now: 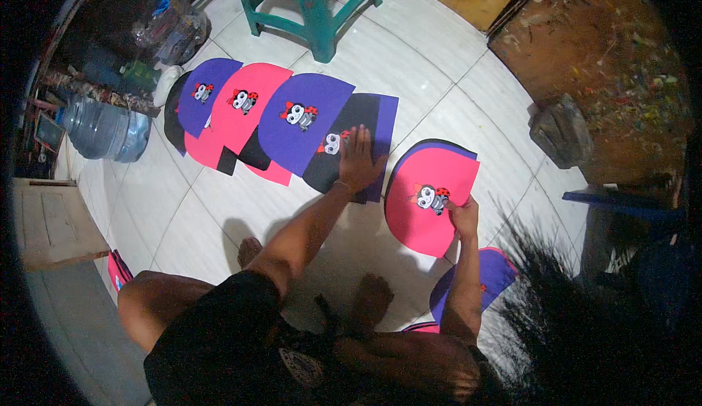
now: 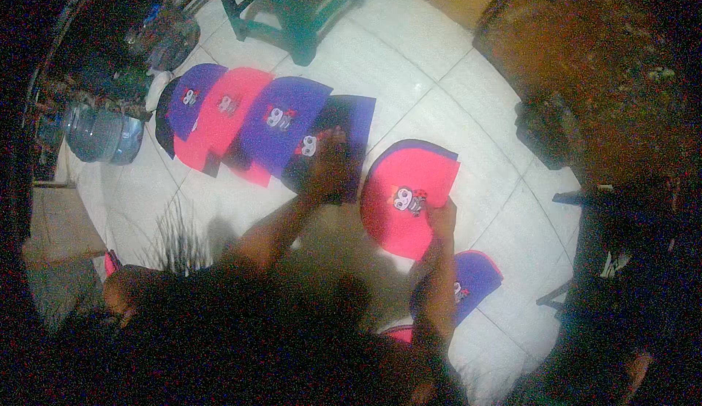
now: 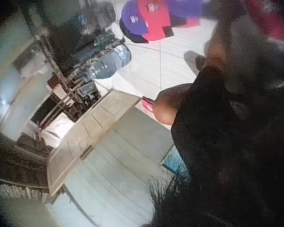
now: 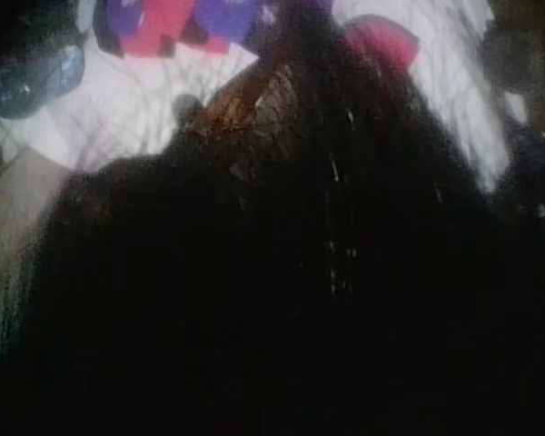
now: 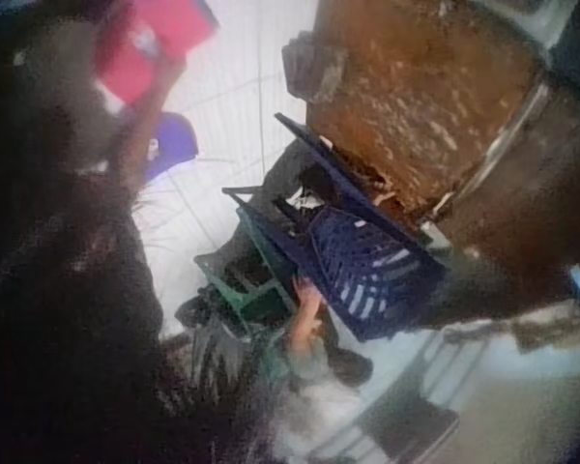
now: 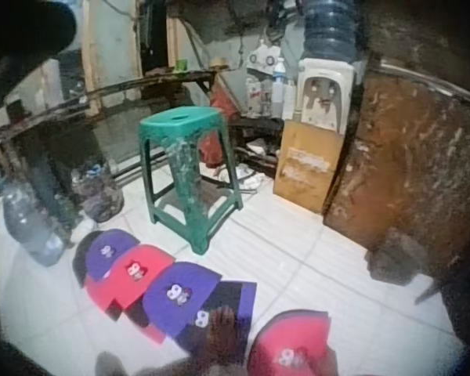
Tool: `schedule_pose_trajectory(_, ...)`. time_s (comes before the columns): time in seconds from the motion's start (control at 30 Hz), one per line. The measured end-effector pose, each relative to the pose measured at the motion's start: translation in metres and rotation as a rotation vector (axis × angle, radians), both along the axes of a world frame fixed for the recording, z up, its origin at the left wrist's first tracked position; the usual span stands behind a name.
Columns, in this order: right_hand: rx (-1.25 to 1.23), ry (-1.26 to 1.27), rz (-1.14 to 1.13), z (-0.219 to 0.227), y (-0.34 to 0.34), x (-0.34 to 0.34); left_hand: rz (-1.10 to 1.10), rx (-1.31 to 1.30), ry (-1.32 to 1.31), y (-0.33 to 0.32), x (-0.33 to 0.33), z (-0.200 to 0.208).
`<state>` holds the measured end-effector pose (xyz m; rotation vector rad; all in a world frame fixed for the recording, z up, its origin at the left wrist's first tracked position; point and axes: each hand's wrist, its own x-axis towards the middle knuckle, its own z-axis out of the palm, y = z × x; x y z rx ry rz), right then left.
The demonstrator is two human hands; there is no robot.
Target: The person cleans a screen-printing frame with a cloth, adjusts small components on a squeegee, and then organizes printed fabric pieces by picking them up and stacking them on the floor.
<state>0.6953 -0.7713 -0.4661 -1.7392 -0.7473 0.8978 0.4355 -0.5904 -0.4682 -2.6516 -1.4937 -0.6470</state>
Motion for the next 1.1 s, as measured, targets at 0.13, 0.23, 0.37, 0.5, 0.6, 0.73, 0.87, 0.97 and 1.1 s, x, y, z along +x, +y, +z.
schedule_pose_trajectory(0.13, 0.023, 0.109, -0.009, 0.004, -0.001, -0.014, -0.021, -0.107, -0.015, 0.001, 0.023, -0.001)
schedule_pose_trajectory(0.23, -0.074, 0.087, -0.068, 0.011, -0.005, -0.018, -0.068, -0.133, -0.001, -0.005, 0.03, -0.008)
schedule_pose_trajectory(0.37, -0.07, 0.011, 0.01, 0.032, -0.003, -0.021, -0.076, -0.124, 0.036, -0.011, 0.035, -0.015)
schedule_pose_trajectory(0.5, -0.128, -0.013, -0.018, 0.018, -0.009, -0.019, -0.061, 0.06, 0.202, -0.006, 0.033, -0.026)
schedule_pose_trajectory(0.6, -0.062, 0.029, -0.017, 0.016, -0.014, -0.024, -0.076, -0.173, -0.165, 0.003, 0.027, -0.029)
schedule_pose_trajectory(0.73, -0.048, 0.09, -0.1, 0.004, -0.031, -0.021, -0.16, 0.074, 0.215, 0.0, 0.034, 0.001)
schedule_pose_trajectory(0.87, -0.045, -0.078, -0.049, 0.004, -0.026, -0.027, -0.084, -0.041, 0.178, 0.016, 0.043, 0.008)
schedule_pose_trajectory(0.97, -0.056, -0.031, -0.072, 0.013, -0.024, -0.031, -0.022, -0.161, 0.185, 0.018, 0.038, 0.006)
schedule_pose_trajectory(1.1, -0.051, -0.041, -0.061, 0.014, -0.023, -0.033, -0.168, -0.004, 0.51, 0.024, 0.018, 0.012)
